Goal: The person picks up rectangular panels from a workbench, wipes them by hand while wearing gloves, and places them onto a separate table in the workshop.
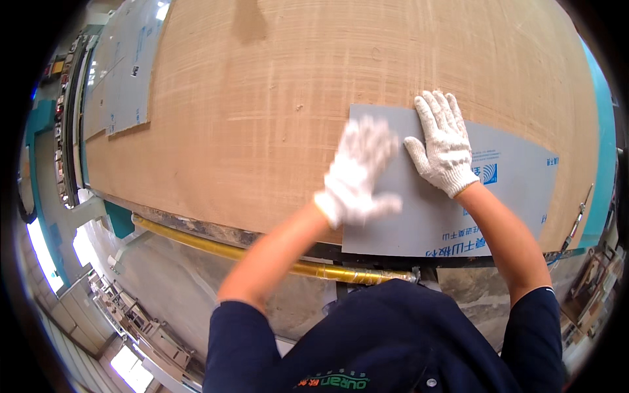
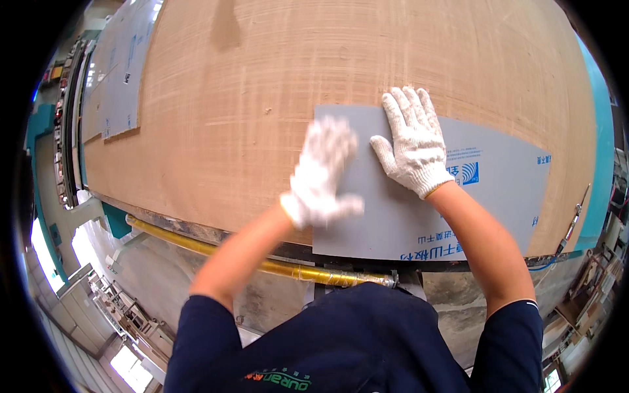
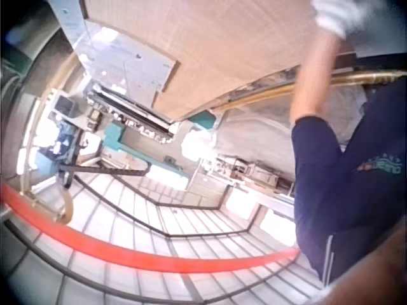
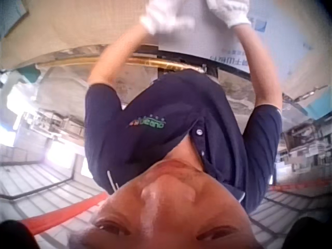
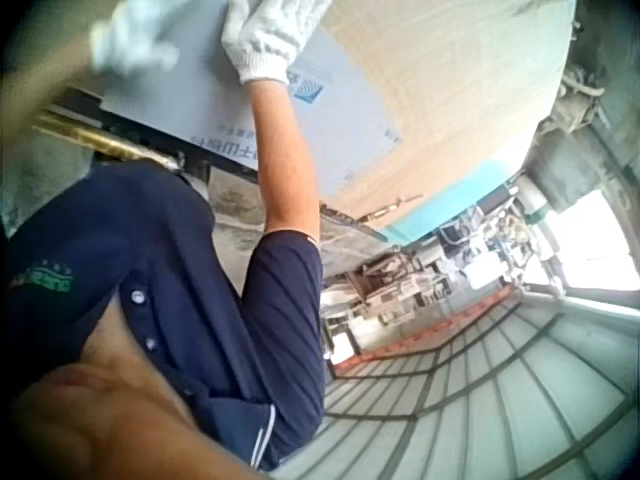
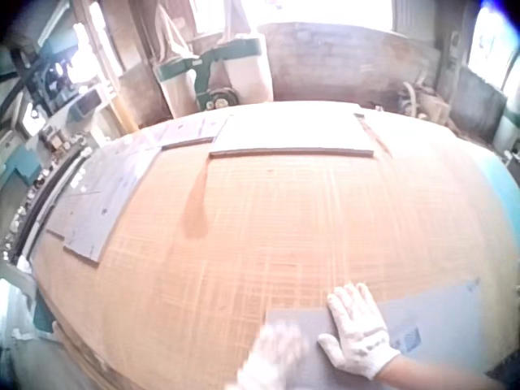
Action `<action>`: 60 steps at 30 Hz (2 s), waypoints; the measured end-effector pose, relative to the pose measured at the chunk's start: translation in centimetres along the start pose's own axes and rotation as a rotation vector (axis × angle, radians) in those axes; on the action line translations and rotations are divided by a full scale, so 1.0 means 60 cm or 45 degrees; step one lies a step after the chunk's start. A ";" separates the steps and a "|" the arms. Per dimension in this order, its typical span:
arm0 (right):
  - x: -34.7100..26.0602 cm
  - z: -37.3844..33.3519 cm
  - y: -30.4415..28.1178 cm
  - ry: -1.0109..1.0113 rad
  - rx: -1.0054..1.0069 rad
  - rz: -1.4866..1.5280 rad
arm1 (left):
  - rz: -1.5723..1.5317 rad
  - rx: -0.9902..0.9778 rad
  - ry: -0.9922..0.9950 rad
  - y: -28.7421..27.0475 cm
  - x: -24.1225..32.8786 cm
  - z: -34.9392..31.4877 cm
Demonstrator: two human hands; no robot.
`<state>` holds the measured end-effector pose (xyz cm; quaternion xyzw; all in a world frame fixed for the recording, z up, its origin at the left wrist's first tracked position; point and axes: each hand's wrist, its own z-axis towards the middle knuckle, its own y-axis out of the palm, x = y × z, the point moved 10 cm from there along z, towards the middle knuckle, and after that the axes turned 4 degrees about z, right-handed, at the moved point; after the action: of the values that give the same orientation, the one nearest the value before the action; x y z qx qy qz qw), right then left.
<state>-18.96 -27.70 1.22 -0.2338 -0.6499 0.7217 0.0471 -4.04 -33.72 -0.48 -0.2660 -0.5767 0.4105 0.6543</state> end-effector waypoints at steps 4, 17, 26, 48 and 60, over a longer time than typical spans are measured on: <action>-0.020 0.004 -0.006 -0.038 -0.006 0.027 | 0.338 0.241 -0.108 -0.062 -0.164 0.223; 0.007 0.002 0.007 0.001 0.030 0.015 | 0.161 -0.147 -0.157 -0.036 -0.022 0.147; -0.012 0.005 -0.004 -0.043 0.141 0.006 | 0.004 0.408 -0.175 -0.087 -0.077 0.095; 0.040 -0.248 -0.055 0.012 0.299 0.142 | 0.391 0.384 -0.374 0.087 0.213 -0.079; 0.258 -0.427 -0.095 0.360 0.421 -0.084 | 0.422 0.127 -0.300 0.127 0.265 -0.035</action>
<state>-23.83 2.39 1.20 -0.3002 -0.5169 0.7766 0.1990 -3.81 -16.06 1.38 -0.2746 -0.5766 0.5689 0.5180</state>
